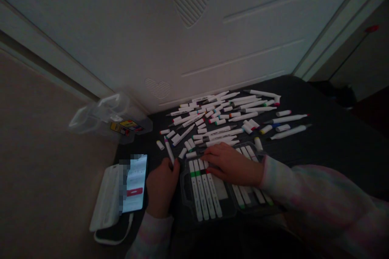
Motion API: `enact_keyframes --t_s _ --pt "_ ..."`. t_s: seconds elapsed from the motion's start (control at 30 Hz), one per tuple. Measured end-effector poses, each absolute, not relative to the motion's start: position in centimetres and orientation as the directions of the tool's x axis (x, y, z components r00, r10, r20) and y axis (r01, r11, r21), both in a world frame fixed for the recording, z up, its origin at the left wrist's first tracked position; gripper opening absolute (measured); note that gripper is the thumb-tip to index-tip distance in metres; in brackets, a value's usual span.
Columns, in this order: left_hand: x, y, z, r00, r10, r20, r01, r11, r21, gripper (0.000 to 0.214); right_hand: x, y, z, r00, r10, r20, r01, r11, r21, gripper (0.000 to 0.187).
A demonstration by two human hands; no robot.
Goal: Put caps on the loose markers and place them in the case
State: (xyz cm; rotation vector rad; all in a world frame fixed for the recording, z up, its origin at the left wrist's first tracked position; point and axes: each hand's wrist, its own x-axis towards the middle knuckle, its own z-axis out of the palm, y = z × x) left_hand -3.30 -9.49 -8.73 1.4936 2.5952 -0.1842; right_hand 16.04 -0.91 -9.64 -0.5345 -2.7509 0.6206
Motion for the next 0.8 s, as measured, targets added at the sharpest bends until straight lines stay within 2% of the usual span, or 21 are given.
enact_keyframes --t_s 0.27,0.37,0.43,0.5,0.57,0.7,0.8 --pt "-3.2 -9.2 -8.4 -0.543 0.817 -0.195 0.836 0.549 -0.027 0.040 16.1 -0.9 -9.5 -0.897 0.408 0.169 0.293 0.837 -0.461 0.028" --pt "-3.2 -9.5 -8.8 -0.567 0.816 -0.110 0.823 0.567 -0.036 0.039 16.1 -0.9 -9.5 -0.895 0.409 0.179 0.290 0.837 -0.464 0.028" --pt "-3.3 -9.8 -9.2 -0.545 0.838 0.025 0.838 0.546 -0.020 0.037 16.0 -1.0 -9.5 -0.894 0.410 0.181 0.288 0.836 -0.467 0.028" --pt "-3.2 -10.1 -9.4 -0.469 0.871 0.149 0.883 0.462 0.081 0.035 16.0 -0.9 -9.4 -0.892 0.414 0.183 0.284 0.827 -0.485 0.028" --pt "-3.1 -10.3 -9.3 -0.379 0.903 0.202 0.909 0.322 0.266 0.033 16.1 -0.8 -9.2 -0.880 0.433 0.196 0.272 0.797 -0.539 0.028" --pt "-2.1 -10.5 -7.5 -0.272 0.951 0.149 0.786 0.130 0.605 0.032 16.6 -0.3 -8.3 -0.832 0.513 0.209 0.191 0.620 -0.761 0.032" --pt "-1.1 -10.0 -5.9 -0.163 0.985 0.060 0.686 0.070 0.724 0.033 17.1 0.2 -7.6 -0.818 0.556 0.144 0.088 0.369 -0.925 0.036"
